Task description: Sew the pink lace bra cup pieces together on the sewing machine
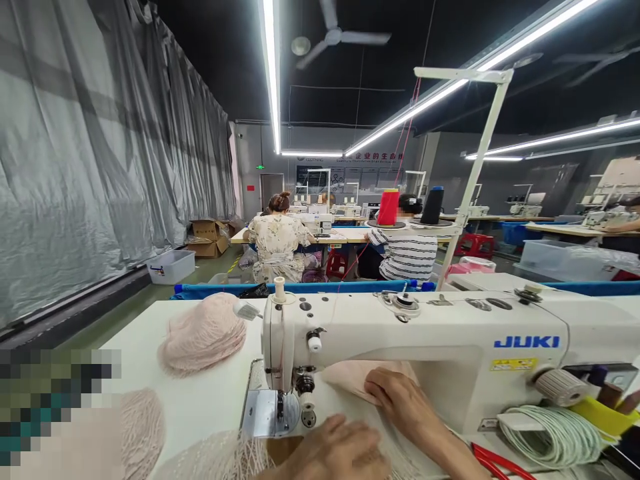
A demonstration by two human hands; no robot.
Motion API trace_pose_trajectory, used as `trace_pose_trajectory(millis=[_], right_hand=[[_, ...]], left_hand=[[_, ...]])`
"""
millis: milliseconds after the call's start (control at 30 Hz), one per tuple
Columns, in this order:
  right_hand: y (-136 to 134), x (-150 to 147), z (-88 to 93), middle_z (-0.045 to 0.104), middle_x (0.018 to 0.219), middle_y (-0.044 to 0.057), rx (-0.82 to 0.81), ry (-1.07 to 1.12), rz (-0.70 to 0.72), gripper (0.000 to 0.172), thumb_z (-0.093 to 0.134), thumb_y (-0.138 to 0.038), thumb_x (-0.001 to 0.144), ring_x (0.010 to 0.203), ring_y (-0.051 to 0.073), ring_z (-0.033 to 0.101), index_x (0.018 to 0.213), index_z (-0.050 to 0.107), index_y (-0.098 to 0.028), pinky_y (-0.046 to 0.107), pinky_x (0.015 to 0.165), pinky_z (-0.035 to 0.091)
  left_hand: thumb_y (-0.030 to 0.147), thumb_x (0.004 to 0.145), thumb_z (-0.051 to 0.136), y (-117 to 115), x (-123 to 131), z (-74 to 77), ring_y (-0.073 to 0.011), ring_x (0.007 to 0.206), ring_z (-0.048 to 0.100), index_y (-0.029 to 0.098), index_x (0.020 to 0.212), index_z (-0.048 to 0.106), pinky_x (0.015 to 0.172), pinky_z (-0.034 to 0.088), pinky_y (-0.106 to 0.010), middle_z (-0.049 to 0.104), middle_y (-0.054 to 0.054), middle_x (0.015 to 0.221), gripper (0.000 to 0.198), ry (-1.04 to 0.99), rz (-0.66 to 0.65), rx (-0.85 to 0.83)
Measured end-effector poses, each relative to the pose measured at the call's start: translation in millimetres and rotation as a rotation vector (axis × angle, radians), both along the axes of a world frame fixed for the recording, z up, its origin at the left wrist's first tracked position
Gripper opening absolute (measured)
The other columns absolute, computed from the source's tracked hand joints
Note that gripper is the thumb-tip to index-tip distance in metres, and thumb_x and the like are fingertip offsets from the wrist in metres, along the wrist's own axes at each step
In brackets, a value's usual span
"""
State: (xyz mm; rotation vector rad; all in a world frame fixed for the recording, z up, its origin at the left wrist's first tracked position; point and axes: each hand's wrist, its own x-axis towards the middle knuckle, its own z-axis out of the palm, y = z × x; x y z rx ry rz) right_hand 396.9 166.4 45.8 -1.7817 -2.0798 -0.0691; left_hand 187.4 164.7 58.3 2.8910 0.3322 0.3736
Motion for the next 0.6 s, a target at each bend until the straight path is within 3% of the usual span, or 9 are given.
trace_pose_trajectory(millis=[133,233,367,500,600], right_hand=[[-0.4,4.8,-8.1,0.062,0.077,-0.002,0.050,0.058,0.005,0.018,0.054,-0.028,0.090,0.069,0.011,0.060,0.080,0.060,-0.015,0.029,0.066,0.050],[2.4,9.8,-9.3,0.060,0.069,-0.004,0.101,0.115,0.008,0.018,0.054,-0.025,0.090,0.064,0.011,0.059,0.074,0.058,-0.015,0.027,0.062,0.049],[0.1,11.7,-6.2,0.061,0.067,0.001,0.213,0.178,0.018,0.023,0.042,-0.020,0.089,0.063,0.016,0.059,0.069,0.053,-0.019,0.028,0.057,0.046],[-32.7,5.7,3.9,0.063,0.071,0.006,0.302,0.198,0.111,0.027,0.034,-0.032,0.091,0.065,0.019,0.060,0.077,0.055,-0.022,0.030,0.059,0.047],[-72.7,7.4,30.0,0.059,0.060,0.001,0.262,0.289,0.185,0.028,0.033,-0.038,0.093,0.053,0.016,0.056,0.093,0.058,-0.027,0.025,0.055,0.047]], left_hand=[[0.020,0.082,0.055,15.3,33.0,18.2,-0.0314,0.115,0.047,0.011,0.126,0.047,0.101,0.036,-0.039,0.050,-0.018,0.126,0.046,0.072,0.180,-0.034],[0.018,0.083,0.050,23.8,41.4,18.1,-0.0310,0.106,0.051,0.006,0.123,0.047,0.095,0.040,-0.042,0.053,-0.019,0.118,0.042,0.113,0.280,-0.036],[0.016,0.082,0.048,29.9,46.7,17.1,-0.0299,0.104,0.050,0.010,0.121,0.047,0.091,0.040,-0.045,0.053,-0.016,0.118,0.040,0.140,0.324,-0.017],[0.014,0.080,0.049,34.0,54.2,18.1,-0.0281,0.100,0.050,0.015,0.103,0.058,0.088,0.038,-0.042,0.059,-0.013,0.107,0.025,0.144,0.335,-0.005],[0.010,0.070,0.056,41.7,59.3,14.8,-0.0288,0.098,0.051,0.014,0.092,0.061,0.088,0.037,-0.041,0.060,-0.014,0.102,0.023,0.136,0.354,-0.023]])
